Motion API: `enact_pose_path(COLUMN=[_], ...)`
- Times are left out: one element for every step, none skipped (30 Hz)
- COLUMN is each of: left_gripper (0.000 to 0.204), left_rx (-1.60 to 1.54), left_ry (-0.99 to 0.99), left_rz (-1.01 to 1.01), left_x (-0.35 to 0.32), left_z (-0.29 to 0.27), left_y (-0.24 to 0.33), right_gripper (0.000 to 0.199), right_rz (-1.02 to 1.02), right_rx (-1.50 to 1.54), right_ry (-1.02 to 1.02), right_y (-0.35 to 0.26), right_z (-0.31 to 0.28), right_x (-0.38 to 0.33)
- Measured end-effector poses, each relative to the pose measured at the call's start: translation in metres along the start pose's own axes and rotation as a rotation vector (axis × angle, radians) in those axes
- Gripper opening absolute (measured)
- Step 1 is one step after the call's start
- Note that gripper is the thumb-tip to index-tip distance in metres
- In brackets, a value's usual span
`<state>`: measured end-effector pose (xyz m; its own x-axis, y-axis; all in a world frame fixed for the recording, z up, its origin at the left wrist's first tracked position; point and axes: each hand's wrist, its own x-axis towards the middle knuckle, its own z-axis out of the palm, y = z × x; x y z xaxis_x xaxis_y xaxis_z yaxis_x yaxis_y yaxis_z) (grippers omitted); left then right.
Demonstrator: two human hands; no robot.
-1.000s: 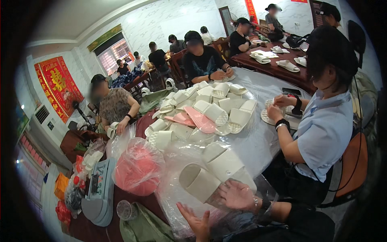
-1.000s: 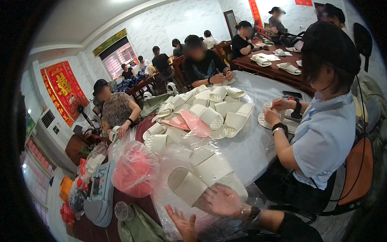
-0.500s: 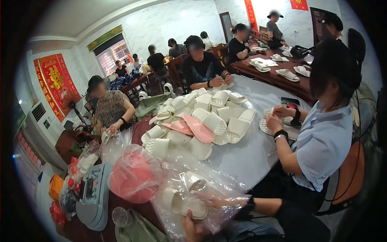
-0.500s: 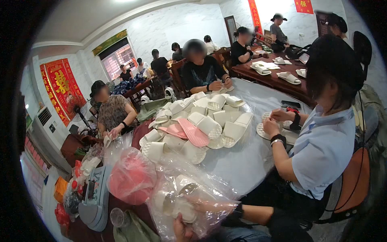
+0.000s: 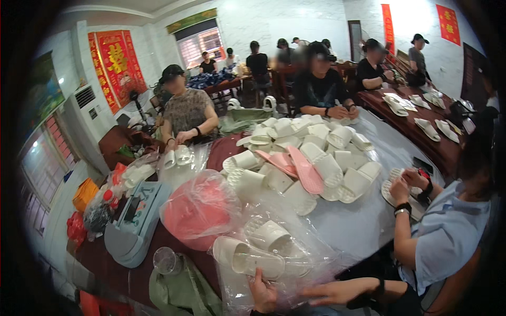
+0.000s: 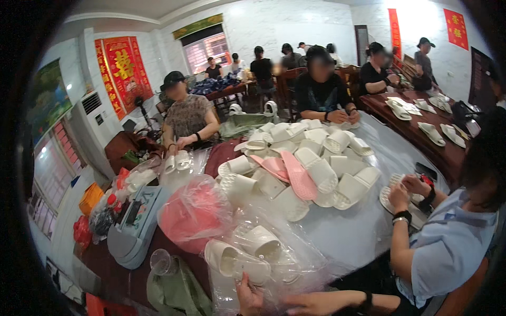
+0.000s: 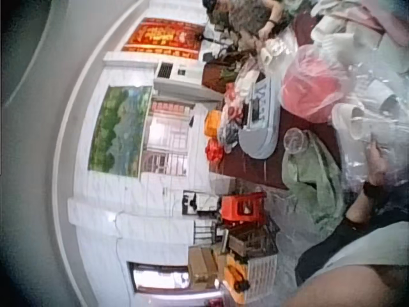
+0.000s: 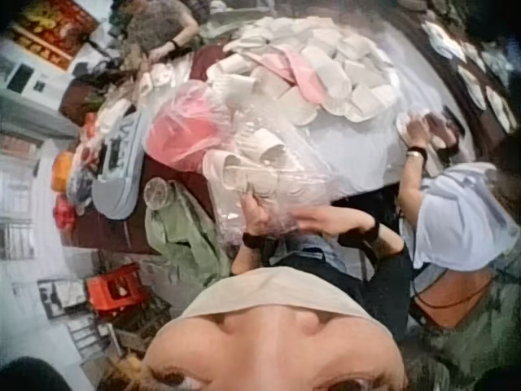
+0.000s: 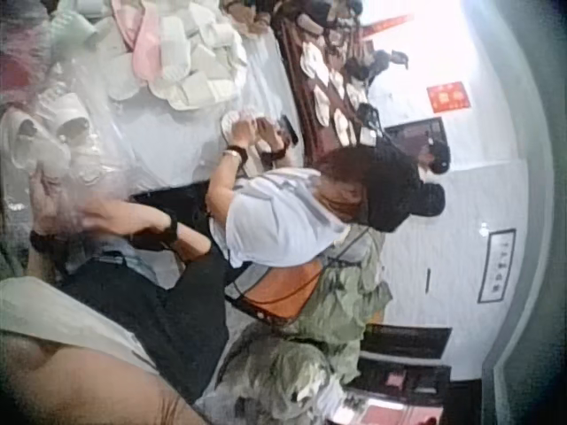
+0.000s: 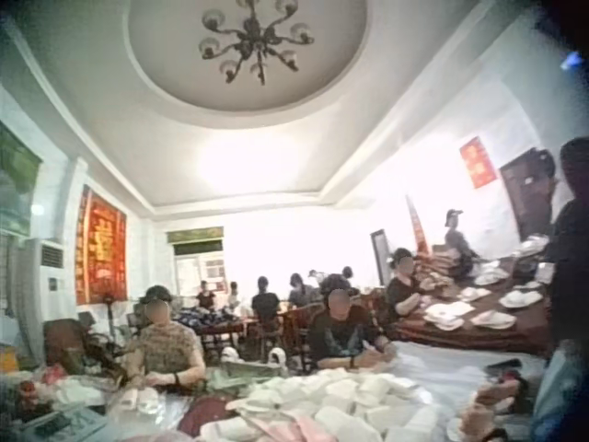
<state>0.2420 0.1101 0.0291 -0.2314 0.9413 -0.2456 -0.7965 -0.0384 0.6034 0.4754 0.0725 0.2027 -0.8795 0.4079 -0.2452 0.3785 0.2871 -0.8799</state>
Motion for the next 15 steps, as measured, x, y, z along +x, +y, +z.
enact_pose_path(left_gripper=[0.041, 0.040, 0.039, 0.038, 0.038, 0.037, 0.037, 0.037, 0.037, 0.037, 0.037, 0.037, 0.038, 0.038, 0.038], left_rx=[0.018, 0.038, 0.058, 0.077, 0.079, 0.041, -0.002, -0.004, -0.021, -0.039, -0.038, -0.016, 0.006, 0.006, 0.003], left_ry=[0.026, 0.045, 0.066, 0.089, 0.094, 0.115, 0.138, 0.135, 0.113, 0.092, 0.091, 0.097, 0.101, 0.100, 0.123], left_rz=[-0.006, -0.029, -0.045, -0.056, -0.053, -0.028, 0.002, -0.001, -0.027, -0.055, -0.058, -0.059, -0.057, -0.059, -0.045], left_x=[0.004, 0.007, 0.008, 0.010, 0.005, -0.001, -0.005, -0.004, -0.004, -0.004, -0.005, -0.008, -0.009, -0.007, -0.003], left_z=[-0.008, -0.014, -0.018, -0.020, -0.013, -0.005, -0.001, -0.002, -0.007, -0.010, -0.003, 0.005, 0.011, 0.005, -0.004], left_y=[-0.002, -0.005, -0.004, -0.003, -0.001, 0.001, 0.003, 0.001, -0.001, -0.003, 0.001, 0.005, 0.009, 0.006, -0.001], right_gripper=[0.058, 0.056, 0.054, 0.055, 0.057, 0.061, 0.066, 0.066, 0.069, 0.072, 0.072, 0.071, 0.071, 0.071, 0.071], right_rz=[-0.011, -0.072, -0.137, -0.253, -0.359, -0.291, -0.219, -0.216, -0.132, -0.041, -0.039, -0.042, -0.048, -0.047, -0.051], right_rx=[-0.006, 0.147, 0.298, 0.164, 0.027, -0.262, -0.561, -0.565, -0.668, -0.773, -0.773, -0.704, -0.637, -0.638, -0.638], right_ry=[-0.016, 0.073, 0.155, 0.525, 0.902, 1.132, 1.342, 1.344, 1.471, 1.596, 1.597, 1.607, 1.617, 1.618, 1.632], right_y=[-0.010, -0.024, -0.036, -0.043, -0.049, -0.051, -0.051, -0.050, -0.047, -0.043, -0.041, -0.037, -0.035, -0.033, -0.030], right_z=[-0.010, -0.023, -0.035, -0.044, -0.052, -0.063, -0.076, -0.086, -0.097, -0.106, -0.114, -0.121, -0.128, -0.132, -0.135], right_x=[-0.007, -0.017, -0.022, -0.020, -0.019, -0.017, -0.012, -0.010, -0.007, -0.004, -0.002, -0.002, -0.001, 0.001, 0.002])
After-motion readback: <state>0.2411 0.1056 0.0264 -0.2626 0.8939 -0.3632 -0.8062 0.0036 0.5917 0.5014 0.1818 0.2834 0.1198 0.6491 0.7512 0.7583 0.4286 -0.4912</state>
